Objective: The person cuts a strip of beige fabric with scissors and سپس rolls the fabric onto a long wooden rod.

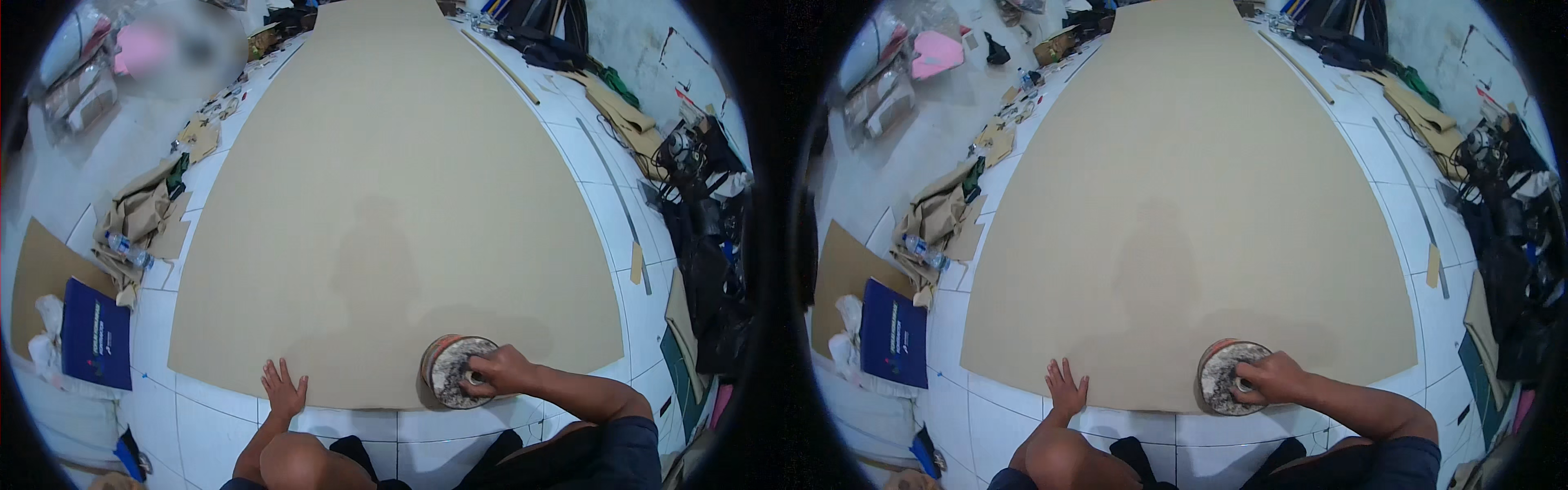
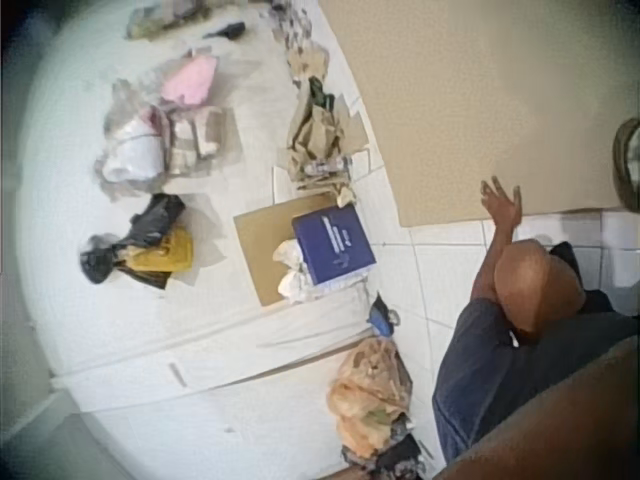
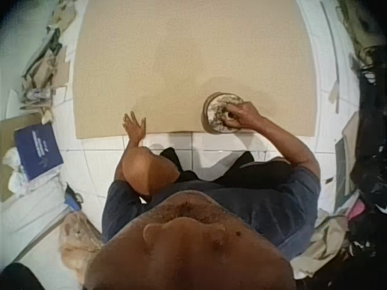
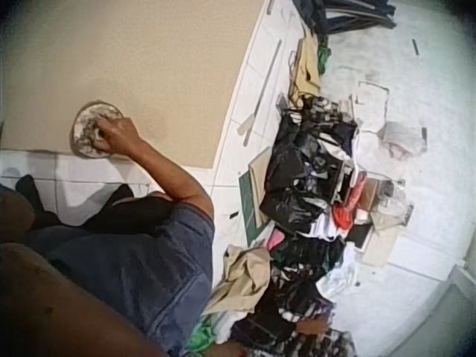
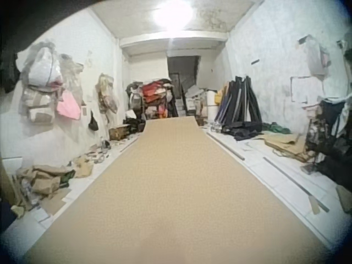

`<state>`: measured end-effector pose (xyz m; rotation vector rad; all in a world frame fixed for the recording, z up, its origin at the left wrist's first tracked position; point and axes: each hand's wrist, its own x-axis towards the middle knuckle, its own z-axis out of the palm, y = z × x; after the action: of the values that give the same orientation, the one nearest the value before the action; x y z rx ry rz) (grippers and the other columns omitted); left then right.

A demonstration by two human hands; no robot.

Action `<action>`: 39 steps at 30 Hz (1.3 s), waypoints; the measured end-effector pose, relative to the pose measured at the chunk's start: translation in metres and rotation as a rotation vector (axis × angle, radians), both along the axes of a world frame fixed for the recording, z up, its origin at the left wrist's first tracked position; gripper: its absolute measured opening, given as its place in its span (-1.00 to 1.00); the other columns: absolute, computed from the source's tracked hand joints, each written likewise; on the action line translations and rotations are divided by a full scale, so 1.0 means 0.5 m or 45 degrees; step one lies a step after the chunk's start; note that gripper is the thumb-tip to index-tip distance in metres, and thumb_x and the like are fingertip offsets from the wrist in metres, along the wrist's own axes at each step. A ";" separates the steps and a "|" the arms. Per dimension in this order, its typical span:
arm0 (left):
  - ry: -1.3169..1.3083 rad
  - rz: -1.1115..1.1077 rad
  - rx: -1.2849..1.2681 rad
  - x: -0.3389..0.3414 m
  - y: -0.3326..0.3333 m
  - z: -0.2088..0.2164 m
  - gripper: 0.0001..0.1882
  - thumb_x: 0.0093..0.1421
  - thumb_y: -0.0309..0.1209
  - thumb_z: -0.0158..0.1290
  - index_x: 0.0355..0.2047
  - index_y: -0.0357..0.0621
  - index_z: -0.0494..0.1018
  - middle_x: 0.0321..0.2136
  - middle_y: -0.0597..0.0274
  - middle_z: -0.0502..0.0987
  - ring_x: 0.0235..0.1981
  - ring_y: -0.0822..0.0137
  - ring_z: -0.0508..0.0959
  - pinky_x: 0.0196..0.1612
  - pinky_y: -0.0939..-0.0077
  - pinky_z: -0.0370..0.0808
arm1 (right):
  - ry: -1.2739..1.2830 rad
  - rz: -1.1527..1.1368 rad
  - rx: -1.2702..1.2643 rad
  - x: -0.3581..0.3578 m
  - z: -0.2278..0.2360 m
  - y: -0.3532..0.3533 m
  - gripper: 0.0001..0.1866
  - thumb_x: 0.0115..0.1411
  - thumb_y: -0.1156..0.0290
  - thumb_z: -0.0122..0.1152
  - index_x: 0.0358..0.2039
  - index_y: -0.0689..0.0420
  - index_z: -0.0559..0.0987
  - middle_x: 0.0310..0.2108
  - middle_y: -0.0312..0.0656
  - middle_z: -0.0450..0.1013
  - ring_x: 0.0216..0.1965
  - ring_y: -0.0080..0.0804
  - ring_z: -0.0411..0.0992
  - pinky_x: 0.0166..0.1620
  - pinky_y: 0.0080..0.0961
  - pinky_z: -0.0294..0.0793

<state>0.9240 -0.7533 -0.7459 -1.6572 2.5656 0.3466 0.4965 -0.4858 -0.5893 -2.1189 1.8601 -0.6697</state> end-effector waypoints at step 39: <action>0.340 -0.168 1.062 -0.997 0.418 1.174 -0.61 0.13 -0.22 0.15 -0.20 -0.33 0.54 -0.30 0.00 0.60 -0.25 0.20 0.59 -0.17 0.33 0.51 | -1.610 -2.238 1.022 0.016 0.716 1.100 -0.51 0.14 -0.05 0.22 -0.53 0.20 0.58 -0.62 -0.19 0.48 -0.60 -0.40 0.43 -0.52 -0.43 0.47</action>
<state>0.4255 -0.5442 -0.1590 -1.1666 2.1493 1.4556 0.5047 0.0640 -0.2315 0.7546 1.9251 -0.8404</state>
